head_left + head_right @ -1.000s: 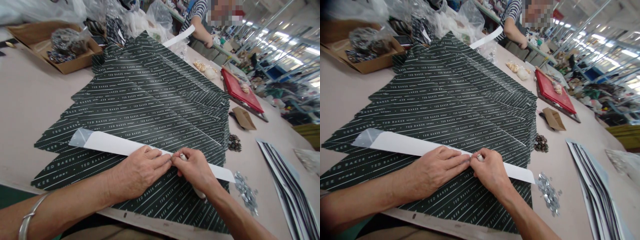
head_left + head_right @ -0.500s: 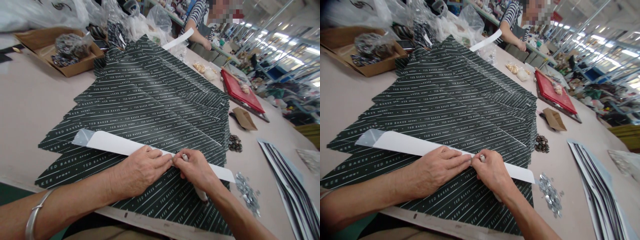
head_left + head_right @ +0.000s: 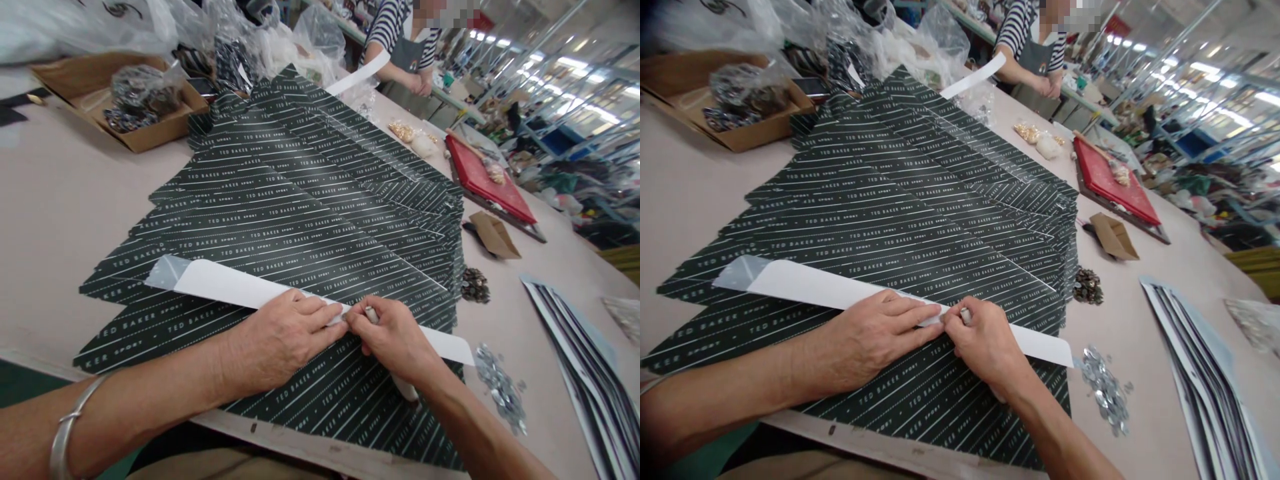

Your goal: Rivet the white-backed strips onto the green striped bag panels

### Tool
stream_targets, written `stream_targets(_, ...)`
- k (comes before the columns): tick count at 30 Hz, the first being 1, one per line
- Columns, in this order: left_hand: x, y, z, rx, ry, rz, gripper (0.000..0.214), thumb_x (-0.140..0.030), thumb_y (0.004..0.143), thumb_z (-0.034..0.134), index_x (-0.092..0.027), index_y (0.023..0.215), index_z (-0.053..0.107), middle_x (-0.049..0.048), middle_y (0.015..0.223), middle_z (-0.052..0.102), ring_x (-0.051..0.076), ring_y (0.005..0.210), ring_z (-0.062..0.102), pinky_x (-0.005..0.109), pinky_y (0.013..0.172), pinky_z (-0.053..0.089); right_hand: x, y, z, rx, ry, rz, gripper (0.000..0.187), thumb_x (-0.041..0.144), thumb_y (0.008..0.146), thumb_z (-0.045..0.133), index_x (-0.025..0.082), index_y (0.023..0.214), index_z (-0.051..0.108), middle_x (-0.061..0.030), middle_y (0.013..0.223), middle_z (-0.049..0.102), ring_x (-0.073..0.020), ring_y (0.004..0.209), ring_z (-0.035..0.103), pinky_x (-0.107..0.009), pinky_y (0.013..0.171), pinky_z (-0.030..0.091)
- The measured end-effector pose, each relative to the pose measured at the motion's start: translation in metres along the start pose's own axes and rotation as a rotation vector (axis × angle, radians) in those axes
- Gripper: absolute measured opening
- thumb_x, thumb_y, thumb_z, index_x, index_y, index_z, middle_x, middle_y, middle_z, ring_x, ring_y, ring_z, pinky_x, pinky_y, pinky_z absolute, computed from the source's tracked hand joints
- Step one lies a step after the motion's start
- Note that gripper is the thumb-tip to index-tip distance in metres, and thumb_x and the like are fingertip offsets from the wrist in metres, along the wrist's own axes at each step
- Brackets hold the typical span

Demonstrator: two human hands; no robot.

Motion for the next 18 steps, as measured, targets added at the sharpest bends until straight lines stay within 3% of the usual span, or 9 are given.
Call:
stream_targets(4, 0.002, 0.000, 0.002, 0.007, -0.011, -0.005, 0.039, -0.018, 0.104, 0.024, -0.011, 0.132, 0.050, 0.0063, 0.135, 0.057, 0.022, 0.114, 0.055, 0.040, 0.084, 0.048, -0.003, 0.004, 0.000, 0.066, 0.032, 0.049, 0.015, 0.024, 0.083, 0.054, 0.020, 0.072, 0.064, 0.0044, 0.046, 0.056, -0.0099, 0.042, 0.046, -0.021, 0.043, 0.032)
stream_targets(11, 0.000, 0.000, 0.005, 0.038, 0.040, -0.004, 0.036, -0.017, 0.103, 0.032, -0.010, 0.134, 0.049, 0.0053, 0.139, 0.054, 0.021, 0.109, 0.054, 0.040, 0.078, 0.049, 0.001, 0.007, 0.003, -0.033, -0.078, 0.013, 0.013, 0.018, 0.083, 0.056, 0.019, 0.071, 0.061, 0.0040, 0.050, 0.056, -0.0100, 0.045, 0.049, -0.022, 0.046, 0.034)
stream_targets(15, -0.003, 0.004, 0.003, 0.111, 0.073, -0.009, 0.035, -0.017, 0.102, 0.036, -0.010, 0.133, 0.050, 0.0038, 0.134, 0.057, 0.021, 0.106, 0.054, 0.039, 0.073, 0.048, 0.003, -0.007, -0.015, -0.053, 0.169, -0.098, 0.018, 0.029, 0.090, 0.060, 0.018, 0.077, 0.064, 0.0045, 0.055, 0.054, -0.0083, 0.046, 0.045, -0.020, 0.045, 0.034)
stream_targets(18, -0.004, 0.009, 0.000, 0.162, 0.086, -0.025, 0.035, -0.016, 0.099, 0.044, -0.013, 0.133, 0.051, 0.0023, 0.135, 0.056, 0.021, 0.102, 0.055, 0.039, 0.068, 0.048, 0.007, -0.028, -0.037, -0.257, 0.555, -0.235, 0.018, 0.037, 0.092, 0.064, 0.020, 0.090, 0.068, 0.0077, 0.051, 0.046, -0.0082, 0.043, 0.041, -0.021, 0.043, 0.035)
Point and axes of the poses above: each hand's wrist, its own y-axis towards the middle knuckle, its own z-axis out of the palm, x = y × z, the point moved 3 cm from there along y, towards the middle knuckle
